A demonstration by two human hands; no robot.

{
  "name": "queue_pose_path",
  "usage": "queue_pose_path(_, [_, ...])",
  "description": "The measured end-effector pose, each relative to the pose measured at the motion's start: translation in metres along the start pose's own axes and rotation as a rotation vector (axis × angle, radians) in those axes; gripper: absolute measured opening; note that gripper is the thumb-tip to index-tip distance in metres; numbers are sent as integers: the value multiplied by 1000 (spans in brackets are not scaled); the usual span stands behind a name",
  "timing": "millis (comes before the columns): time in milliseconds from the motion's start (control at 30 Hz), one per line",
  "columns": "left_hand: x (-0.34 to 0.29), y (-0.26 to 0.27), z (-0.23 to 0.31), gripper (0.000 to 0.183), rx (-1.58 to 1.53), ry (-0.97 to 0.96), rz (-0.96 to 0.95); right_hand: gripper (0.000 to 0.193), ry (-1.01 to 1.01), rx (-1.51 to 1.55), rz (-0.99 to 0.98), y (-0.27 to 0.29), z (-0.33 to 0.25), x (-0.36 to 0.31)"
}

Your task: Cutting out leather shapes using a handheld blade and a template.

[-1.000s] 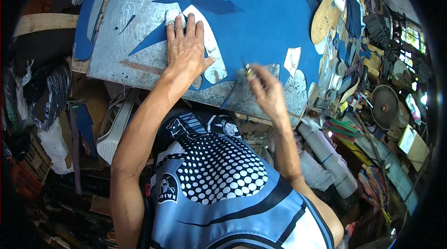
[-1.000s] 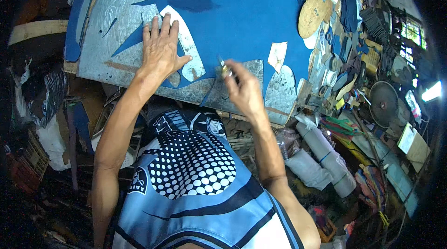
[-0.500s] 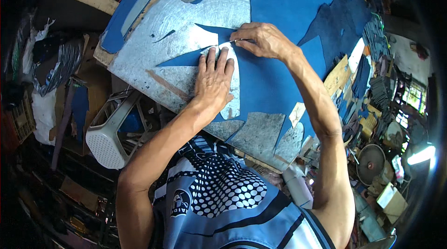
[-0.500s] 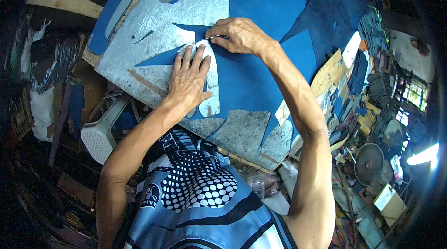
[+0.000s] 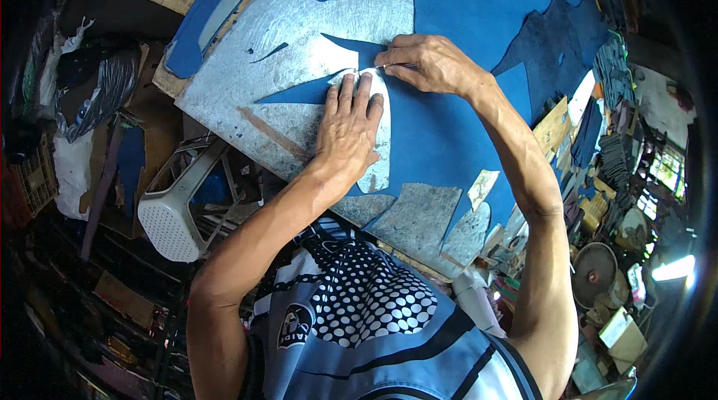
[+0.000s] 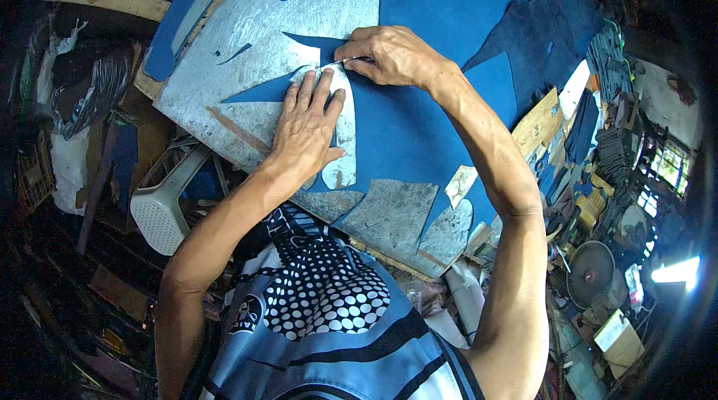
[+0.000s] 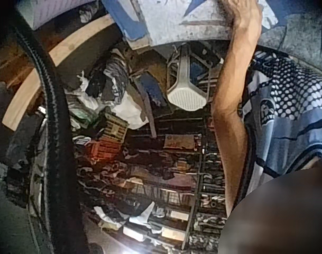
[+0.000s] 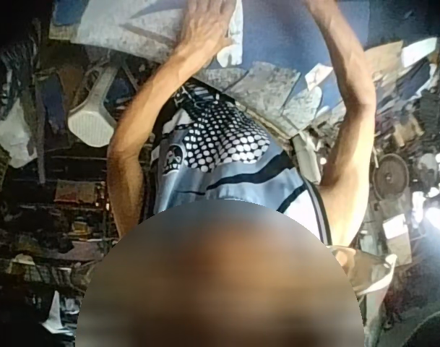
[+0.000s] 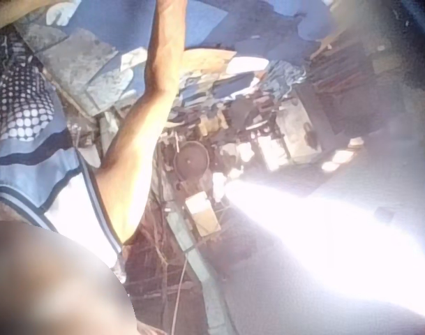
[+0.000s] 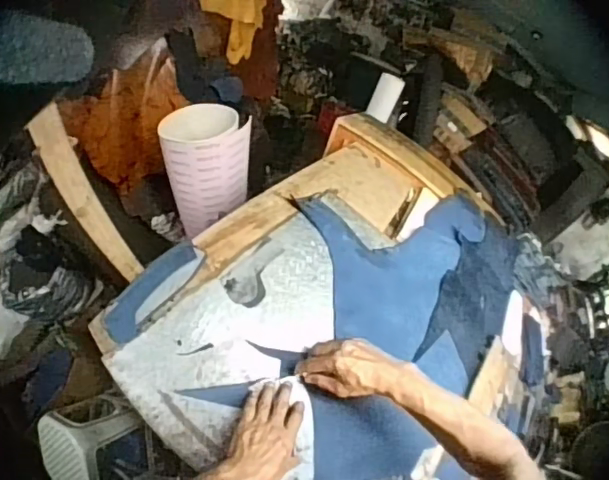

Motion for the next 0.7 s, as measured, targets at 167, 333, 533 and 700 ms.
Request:
queue_pose_path(167, [-1,1,-1,95,-3,2,4,25,-1,2,-18,-3,1,3])
queue_pose_path(333, [1,3,0,96,-9,4,-16,25,25,20,-11,-1,2,3])
queue_pose_path(533, [1,1,1,95,-7,5,-8,26,9,7,-35,-2,3,2])
queue_pose_path(700, [1,2,0,96,-14,10,-3,26,2,-36,-66,2,-3,5])
Point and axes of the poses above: each hand's wrist, its own x-axis towards the middle knuckle, its own y-axis out of the back of the hand, z = x × y, the point moved 4 cm from there along x, towards the middle knuckle, and after that the axes turned 2 degrees about y, right-handed, at the moved point
